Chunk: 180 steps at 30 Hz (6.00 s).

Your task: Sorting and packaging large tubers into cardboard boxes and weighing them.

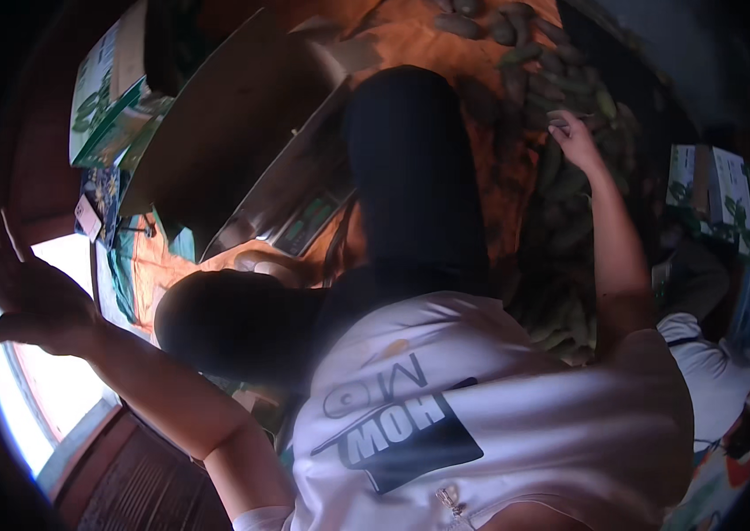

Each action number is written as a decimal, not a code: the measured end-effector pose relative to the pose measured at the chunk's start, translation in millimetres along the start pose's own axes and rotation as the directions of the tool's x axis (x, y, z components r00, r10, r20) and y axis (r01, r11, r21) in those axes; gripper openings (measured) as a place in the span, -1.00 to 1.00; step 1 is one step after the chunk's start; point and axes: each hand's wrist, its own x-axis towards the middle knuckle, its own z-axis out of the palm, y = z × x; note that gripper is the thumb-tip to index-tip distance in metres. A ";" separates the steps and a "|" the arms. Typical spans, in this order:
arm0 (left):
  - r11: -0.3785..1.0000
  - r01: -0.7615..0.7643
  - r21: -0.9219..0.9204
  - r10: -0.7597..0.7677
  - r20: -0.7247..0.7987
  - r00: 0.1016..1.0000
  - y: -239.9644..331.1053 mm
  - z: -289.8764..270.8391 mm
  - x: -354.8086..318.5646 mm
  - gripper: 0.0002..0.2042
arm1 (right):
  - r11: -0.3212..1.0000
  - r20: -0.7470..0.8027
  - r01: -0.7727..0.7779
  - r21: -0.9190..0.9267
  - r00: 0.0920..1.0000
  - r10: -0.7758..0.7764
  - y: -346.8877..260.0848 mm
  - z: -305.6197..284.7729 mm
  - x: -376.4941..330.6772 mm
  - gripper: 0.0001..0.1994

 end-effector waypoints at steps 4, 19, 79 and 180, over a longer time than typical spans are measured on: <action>0.905 0.287 0.314 -0.335 0.111 0.936 -87.4 65.5 -42.6 -0.21 | 0.935 -0.075 -0.330 -0.131 0.944 0.323 155.4 -27.4 -86.1 -0.64; 0.220 0.938 0.269 -0.952 -0.151 0.267 -222.8 -77.6 -185.3 -0.34 | 0.565 0.267 -0.806 -0.179 0.512 0.816 295.9 215.8 -284.7 -0.16; 0.658 0.292 0.694 -0.622 0.284 0.729 -203.6 15.4 -48.1 -0.83 | 0.034 0.865 0.906 -0.423 0.414 -0.282 -447.9 324.7 206.6 -0.25; 0.461 0.299 0.836 -0.669 0.105 0.736 -188.2 -90.9 -178.5 -0.72 | -0.399 0.420 -0.135 0.907 0.370 0.829 312.1 19.6 -80.9 -0.54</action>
